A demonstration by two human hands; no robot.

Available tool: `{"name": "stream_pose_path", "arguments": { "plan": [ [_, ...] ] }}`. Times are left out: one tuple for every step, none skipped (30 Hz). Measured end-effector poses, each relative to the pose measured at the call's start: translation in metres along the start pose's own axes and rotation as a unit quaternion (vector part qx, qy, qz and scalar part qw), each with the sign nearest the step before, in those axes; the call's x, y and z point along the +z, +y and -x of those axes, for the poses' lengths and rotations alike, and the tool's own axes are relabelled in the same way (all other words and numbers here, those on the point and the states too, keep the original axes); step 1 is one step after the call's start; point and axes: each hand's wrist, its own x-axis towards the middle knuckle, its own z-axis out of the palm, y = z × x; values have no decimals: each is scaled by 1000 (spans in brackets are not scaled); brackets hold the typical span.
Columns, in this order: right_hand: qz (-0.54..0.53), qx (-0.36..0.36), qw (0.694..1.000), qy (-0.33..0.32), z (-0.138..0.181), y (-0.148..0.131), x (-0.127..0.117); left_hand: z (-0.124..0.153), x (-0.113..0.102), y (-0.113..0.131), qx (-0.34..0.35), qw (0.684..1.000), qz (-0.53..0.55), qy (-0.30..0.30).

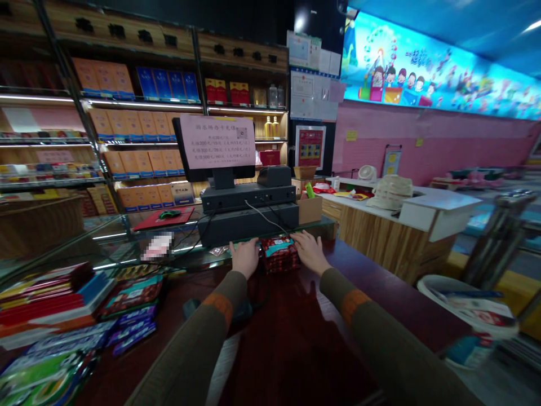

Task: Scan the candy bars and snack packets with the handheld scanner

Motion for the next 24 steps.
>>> {"name": "stream_pose_path", "arguments": {
  "plan": [
    [2, -4, 1000, 2, 1, -3, 0, 1, -1, -2, -1, 1000, -1, 2],
    [3, -9, 1000, 2, 2, -5, -1, 3, -3, -5, -2, 1000, -1, 3],
    [5, -14, 1000, 2, 3, -8, -1, 4, -4, -8, -3, 1000, -2, 4],
    [6, -19, 1000, 2, 3, -11, 0, 6, -6, -11, -5, 1000, -4, 5],
    [6, -23, 1000, 2, 4, -15, 0, 8, -8, -14, -7, 1000, -5, 6],
    [7, -27, 1000, 3, 5, -18, 1, 9, -10, -18, -9, 1000, -6, 7],
    [6, -31, 1000, 3, 5, -22, 2, 11, -13, -21, -11, 1000, -5, 7],
    [6, -35, 999, 3, 6, -26, 3, 13, -15, -25, -14, 1000, -5, 8],
    [5, -39, 999, 3, 6, -30, 4, 15, -17, -29, -17, 1000, -6, 9],
    [4, -44, 999, 0, 7, -34, 5, 17, -19, -33, -21, 1000, -7, 9],
    [3, -49, 999, -2, 8, -38, 6, 19, -21, -37, -25, 1000, -9, 9],
    [2, -54, 999, -5, 8, -43, 8, 21, -23, -41, -29, 999, -10, 9],
    [1, -60, 998, -8, 9, -47, 9, 24, -26, -45, -31, 999, -11, 9],
    [0, -65, 998, -10, 10, -52, 11, 27, -28, -50, -35, 999, -12, 10],
    [0, -71, 997, -13, 10, -57, 13, 30, -30, -54, -38, 999, -13, 10],
    [0, -76, 997, -15, 11, -62, 15, 33, -33, -59, -42, 999, -13, 11],
    [0, -82, 997, -16, 12, -67, 17, 36, -35, -64, -46, 999, -13, 11],
    [0, -88, 996, -17, 13, -72, 19, 40, -37, -68, -51, 999, -13, 13],
    [1, -94, 995, -18, 14, -77, 21, 43, -39, -74, -55, 998, -13, 13],
    [1, -100, 995, -20, 15, -82, 23, 47, -41, -79, -58, 998, -12, 14],
    [2, -107, 994, -22, 16, -87, 26, 50, -43, -85, -60, 998, -10, 15],
    [2, -115, 993, -24, 17, -92, 28, 53, -44, -90, -62, 998, -9, 17],
    [3, -122, 992, -27, 18, -98, 31, 57, -45, -96, -62, 998, -9, 19],
    [2, -130, 991, -29, 19, -103, 33, 60, -46, -102, -63, 998, -11, 20]
  ]
}}
